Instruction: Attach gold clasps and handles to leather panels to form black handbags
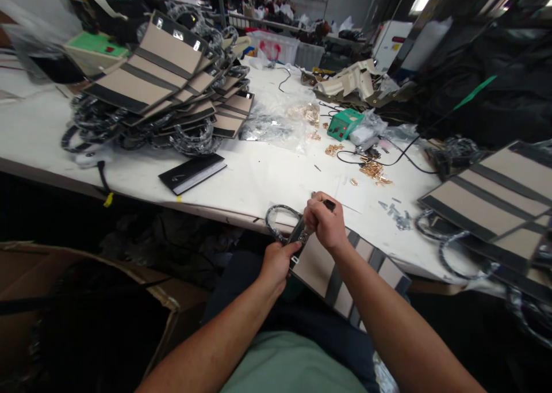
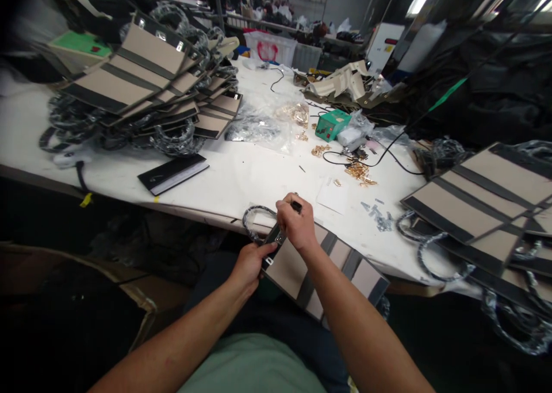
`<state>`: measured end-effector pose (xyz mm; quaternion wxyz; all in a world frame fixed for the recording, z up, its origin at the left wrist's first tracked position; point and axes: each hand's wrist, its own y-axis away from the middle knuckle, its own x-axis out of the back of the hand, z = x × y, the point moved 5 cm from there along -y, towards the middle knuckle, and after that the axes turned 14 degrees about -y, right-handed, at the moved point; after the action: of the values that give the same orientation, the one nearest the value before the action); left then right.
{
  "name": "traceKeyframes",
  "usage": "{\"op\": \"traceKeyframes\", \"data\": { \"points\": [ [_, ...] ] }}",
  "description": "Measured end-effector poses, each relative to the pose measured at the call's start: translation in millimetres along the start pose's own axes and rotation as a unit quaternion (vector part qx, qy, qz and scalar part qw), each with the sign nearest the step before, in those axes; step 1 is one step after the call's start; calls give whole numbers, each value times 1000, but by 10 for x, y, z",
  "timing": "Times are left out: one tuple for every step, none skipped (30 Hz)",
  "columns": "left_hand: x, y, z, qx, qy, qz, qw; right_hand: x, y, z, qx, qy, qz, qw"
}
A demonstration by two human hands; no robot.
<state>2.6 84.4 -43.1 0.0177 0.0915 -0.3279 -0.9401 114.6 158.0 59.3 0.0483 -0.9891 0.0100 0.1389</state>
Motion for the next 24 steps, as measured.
{"op": "traceKeyframes", "data": {
  "points": [
    [0,0,6,-4,6,1,1000,-45,-30,-3,-3,3,-11,1000],
    [1,1,14,-8,11,2,1000,-105,-61,-5,-8,18,-26,999],
    [3,2,25,-13,17,5,1000,-176,-92,-6,-12,45,-45,998],
    [7,3,37,-17,22,9,1000,-249,-121,-5,-17,77,-66,995],
    [10,4,47,-21,26,13,999,-315,-144,-1,-23,108,-87,990],
    [12,4,55,-24,30,16,999,-366,-161,3,-28,134,-105,985],
    [14,4,59,-26,34,20,999,-397,-170,6,-31,152,-117,981],
    [14,4,59,-27,37,23,999,-406,-171,10,-31,163,-124,978],
    [13,4,57,-27,40,25,999,-394,-164,13,-31,170,-126,977],
    [12,5,53,-26,42,26,998,-365,-149,19,-29,173,-126,976],
    [9,6,50,-25,44,26,998,-322,-128,27,-28,172,-122,977],
    [5,10,48,-23,46,25,998,-272,-103,37,-28,166,-117,979],
    [2,14,48,-21,47,22,998,-221,-74,48,-30,156,-114,981],
    [-2,20,52,-20,47,19,999,-172,-45,55,-31,142,-108,983],
    [-4,26,57,-19,48,16,999,-128,-17,54,-31,125,-100,987],
    [-6,32,64,-18,49,13,999,-91,8,39,-27,104,-90,990],
    [-8,37,69,-17,50,9,999,-64,31,8,-20,80,-80,993],
    [-10,41,71,-16,51,6,999,-47,53,-40,-7,48,-68,996],
    [-13,42,69,-13,52,2,999,-35,73,-104,14,9,-53,998],
    [-16,41,63,-9,53,-3,999,-29,93,-176,41,-32,-39,998],
    [-19,39,54,-4,53,-7,999,-31,114,-243,68,-66,-28,995],
    [-22,35,44,1,52,-11,999,-36,134,-294,90,-88,-21,992],
    [-22,31,36,4,51,-12,999,-44,152,-320,103,-91,-17,990],
    [-21,28,32,6,50,-11,999,-53,166,-311,99,-73,-18,992]
  ]
}}
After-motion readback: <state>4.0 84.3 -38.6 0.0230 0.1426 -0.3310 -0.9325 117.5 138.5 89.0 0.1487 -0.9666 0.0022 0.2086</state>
